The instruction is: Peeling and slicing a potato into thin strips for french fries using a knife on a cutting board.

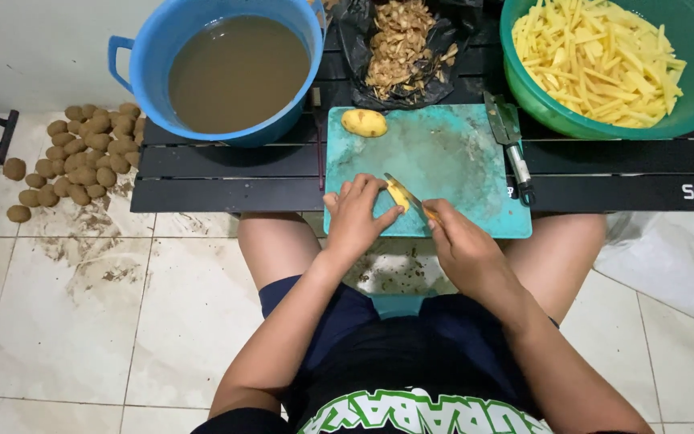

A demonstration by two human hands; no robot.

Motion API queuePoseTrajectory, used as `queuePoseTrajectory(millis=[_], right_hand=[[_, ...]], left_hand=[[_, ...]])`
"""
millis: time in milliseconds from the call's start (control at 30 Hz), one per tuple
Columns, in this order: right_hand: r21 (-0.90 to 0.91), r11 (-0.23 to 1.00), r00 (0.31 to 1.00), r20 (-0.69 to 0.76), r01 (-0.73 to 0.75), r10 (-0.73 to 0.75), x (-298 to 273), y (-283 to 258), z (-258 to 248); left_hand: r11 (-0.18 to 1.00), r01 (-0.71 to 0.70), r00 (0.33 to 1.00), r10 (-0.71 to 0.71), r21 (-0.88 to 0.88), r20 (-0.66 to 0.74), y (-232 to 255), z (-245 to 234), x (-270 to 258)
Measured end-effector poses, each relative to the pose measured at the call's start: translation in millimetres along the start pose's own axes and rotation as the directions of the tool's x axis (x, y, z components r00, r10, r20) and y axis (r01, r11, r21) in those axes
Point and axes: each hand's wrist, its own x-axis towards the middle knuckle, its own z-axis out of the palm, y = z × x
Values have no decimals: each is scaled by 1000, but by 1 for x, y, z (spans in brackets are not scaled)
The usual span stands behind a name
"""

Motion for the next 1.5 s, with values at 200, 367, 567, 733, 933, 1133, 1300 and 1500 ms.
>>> queuePoseTrajectory(millis=[200, 367, 567, 733, 933, 1133, 1300, 1500], right_hand=[[-179, 982, 997, -24, 63, -68, 2, -1, -5], [-282, 955, 994, -22, 94, -104, 2, 21, -4], [-418, 896, 983, -34, 152, -182, -11, 41, -5], [-400, 917, 998, 60, 6, 19, -28, 38, -16], [-310, 939, 977, 101, -151, 190, -36, 41, -22], [-25, 979, 979, 5, -204, 204, -25, 21, -13], [17, 995, 995, 18, -102, 102, -12, -1, -2], [-88, 994, 994, 87, -60, 67, 1, -7, 1]], left_hand=[[1000, 21, 1000, -21, 11, 6, 4, -3, -2], [999, 19, 1000, -18, 41, -25, 1, 1, -2], [999, 11, 999, -9, 47, -47, 4, -1, -4], [998, 2, 999, 1, 65, -52, 2, 2, -3], [997, -7, 999, 10, 73, -43, 1, 0, -4], [994, -45, 996, 52, 98, -68, -3, 3, -8], [988, -62, 994, 74, 140, -85, -3, 3, -7], [987, -63, 991, 79, 146, -106, -4, 4, -8]])
